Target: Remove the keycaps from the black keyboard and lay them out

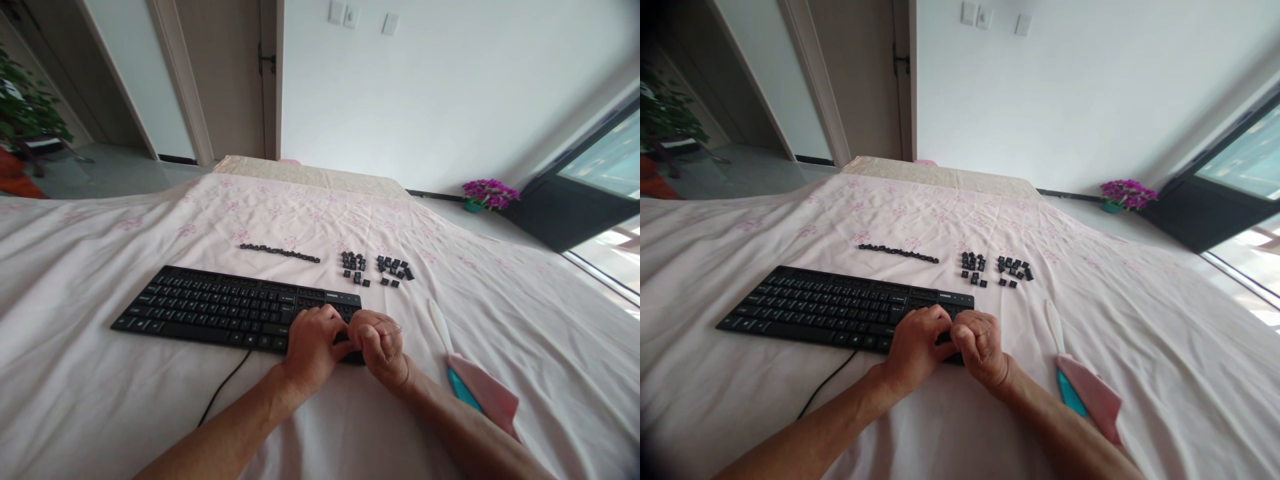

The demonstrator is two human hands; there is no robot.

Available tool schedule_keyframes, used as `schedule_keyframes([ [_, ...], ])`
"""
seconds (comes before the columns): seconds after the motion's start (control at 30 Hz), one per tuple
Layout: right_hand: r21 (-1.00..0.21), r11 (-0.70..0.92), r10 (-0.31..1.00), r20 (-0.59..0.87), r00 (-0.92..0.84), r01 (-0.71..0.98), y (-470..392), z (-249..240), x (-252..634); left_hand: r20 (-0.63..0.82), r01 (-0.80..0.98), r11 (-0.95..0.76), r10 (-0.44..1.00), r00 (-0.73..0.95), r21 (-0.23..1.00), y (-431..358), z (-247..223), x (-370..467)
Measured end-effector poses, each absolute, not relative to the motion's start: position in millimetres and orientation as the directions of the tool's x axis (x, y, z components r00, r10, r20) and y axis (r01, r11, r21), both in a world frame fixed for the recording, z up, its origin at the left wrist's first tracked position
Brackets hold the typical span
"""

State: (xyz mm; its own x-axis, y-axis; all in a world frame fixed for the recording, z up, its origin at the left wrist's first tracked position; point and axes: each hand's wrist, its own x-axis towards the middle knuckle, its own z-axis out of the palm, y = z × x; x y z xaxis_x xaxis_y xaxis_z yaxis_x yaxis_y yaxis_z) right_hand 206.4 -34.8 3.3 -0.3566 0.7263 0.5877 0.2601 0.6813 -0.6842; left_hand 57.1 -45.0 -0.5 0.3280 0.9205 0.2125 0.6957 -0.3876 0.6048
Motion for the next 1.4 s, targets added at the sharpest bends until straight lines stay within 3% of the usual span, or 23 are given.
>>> schedule_keyframes([
  [0.17, -0.629, 0.698, 0.715, 0.588, -0.378, 0.342, -38.6, 9.2, 206.5, 0.232, 0.701, -0.398, 0.917, 0.325, 0.592, -45.5, -1.1, 56.4],
  [0.37, -0.482, 0.769, 0.639, 0.605, -0.475, 0.421, -39.7, 15.7, 206.3, 0.247, 0.71, -0.418, 0.908, 0.338, 0.567, -45.9, -1.7, 55.8],
  [0.6, -0.447, 0.777, 0.628, 0.597, -0.499, 0.443, -25.3, 32.8, 201.7, 0.27, 0.658, -0.387, 0.922, 0.277, 0.646, -45.9, -4.0, 53.4],
  [0.73, -0.333, 0.818, 0.566, 0.608, -0.556, 0.469, -22.4, 42.5, 201.9, 0.207, 0.628, -0.296, 0.955, 0.213, 0.72, -44.6, -0.7, 51.5],
  [0.8, -0.354, 0.83, 0.552, 0.634, -0.541, 0.432, -24.1, 45.6, 202.6, 0.162, 0.588, -0.249, 0.967, 0.197, 0.77, -43.5, 0.4, 50.8],
  [0.9, -0.506, 0.761, 0.646, 0.642, -0.412, 0.406, -26.1, 47.0, 205.7, 0.118, 0.527, -0.186, 0.98, 0.161, 0.829, -42.5, 0.0, 50.4],
  [1.0, -0.59, 0.615, 0.777, 0.566, -0.276, 0.523, -24.2, 47.7, 211.4, 0.104, 0.478, -0.156, 0.985, 0.134, 0.865, -42.6, -1.1, 50.6],
  [1.1, -0.535, 0.527, 0.842, 0.432, -0.322, 0.66, -21.8, 48.2, 216.2, 0.113, 0.438, -0.157, 0.986, 0.125, 0.885, -42.9, -1.0, 50.5],
  [1.23, -0.488, 0.503, 0.864, 0.259, -0.432, 0.714, -25.7, 42.8, 214.8, 0.124, 0.413, -0.169, 0.983, 0.134, 0.895, -43.2, -1.6, 49.7],
  [1.4, -0.5, 0.406, 0.914, 0.21, -0.348, 0.765, -21.7, 32.2, 225.0, 0.165, 0.454, -0.226, 0.971, 0.17, 0.862, -44.9, -4.9, 49.0],
])
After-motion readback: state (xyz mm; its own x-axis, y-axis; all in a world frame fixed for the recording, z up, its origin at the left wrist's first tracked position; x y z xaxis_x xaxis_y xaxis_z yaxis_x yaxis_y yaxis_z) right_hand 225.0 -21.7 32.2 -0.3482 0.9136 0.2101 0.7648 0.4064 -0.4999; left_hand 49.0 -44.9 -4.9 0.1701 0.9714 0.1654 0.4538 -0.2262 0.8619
